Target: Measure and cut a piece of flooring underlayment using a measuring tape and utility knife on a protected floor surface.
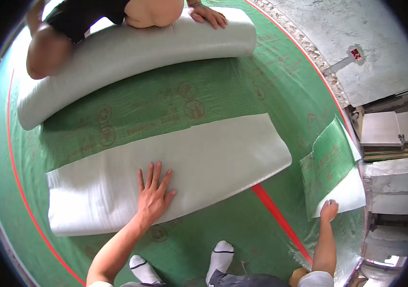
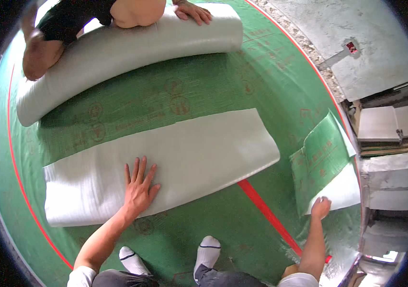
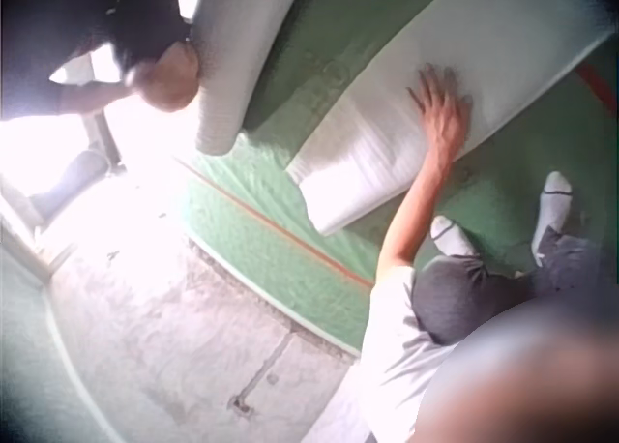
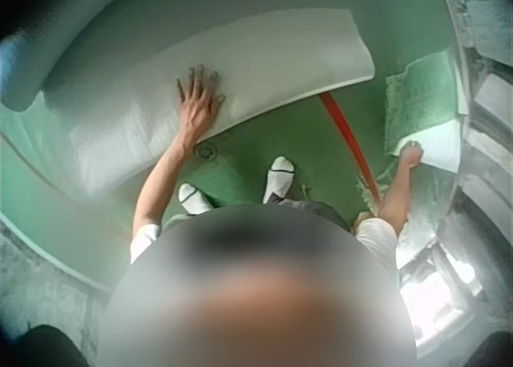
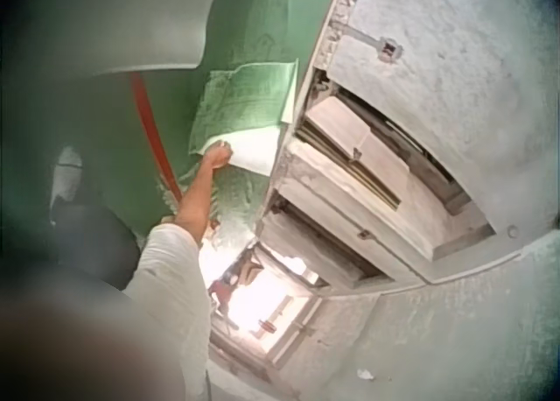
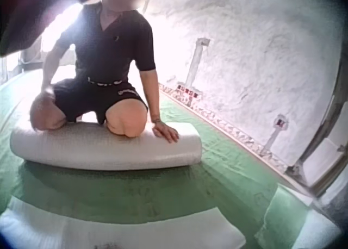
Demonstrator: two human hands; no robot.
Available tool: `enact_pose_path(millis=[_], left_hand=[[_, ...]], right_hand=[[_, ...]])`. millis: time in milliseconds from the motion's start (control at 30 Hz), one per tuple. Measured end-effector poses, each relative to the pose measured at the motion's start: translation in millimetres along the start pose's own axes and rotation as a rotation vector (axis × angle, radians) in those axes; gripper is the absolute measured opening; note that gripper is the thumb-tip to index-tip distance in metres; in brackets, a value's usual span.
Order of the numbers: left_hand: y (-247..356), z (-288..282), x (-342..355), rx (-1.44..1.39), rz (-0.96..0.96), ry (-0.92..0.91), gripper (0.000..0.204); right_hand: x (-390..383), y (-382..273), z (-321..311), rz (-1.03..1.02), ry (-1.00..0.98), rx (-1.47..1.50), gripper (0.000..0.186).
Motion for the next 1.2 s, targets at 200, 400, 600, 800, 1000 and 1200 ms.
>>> enact_pose_path(millis=[200,400,600,800,1000,1200], left_hand=[[-28,-19,-1,0.059,-0.075,0.072,0.077],[-36,-7,4,0.084,-0.12,0.101,0.078],[-50,-17,0,0.094,-0.165,0.097,0.078],[-75,-28,2,0.135,-0.135,0.089,0.079],[-84,-25,9,0.144,-0.134,0.083,0.08],[-88,-28,6,0.116,-0.15,0.094,0.082]], right_hand=[[-47,-246,-104,-0.599,0.063,0.621,0.047],[-133,-449,-95,-0.915,-0.16,0.458,0.071],[-158,-487,-70,-0.838,-0.125,0.469,0.073],[-156,-480,-65,-0.804,-0.118,0.484,0.074],[-153,-471,-53,-0.791,-0.043,0.455,0.073],[-150,-466,-54,-0.775,-0.043,0.511,0.072]])
Point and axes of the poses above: each hand's wrist, its own x-axis towards the middle knuckle, its own z-axis out of the palm, y = z × x, the point moved 1 cm from there along x, towards the middle knuckle, and after that the axes turned 7 degrees about -x, right-handed, at the moved point
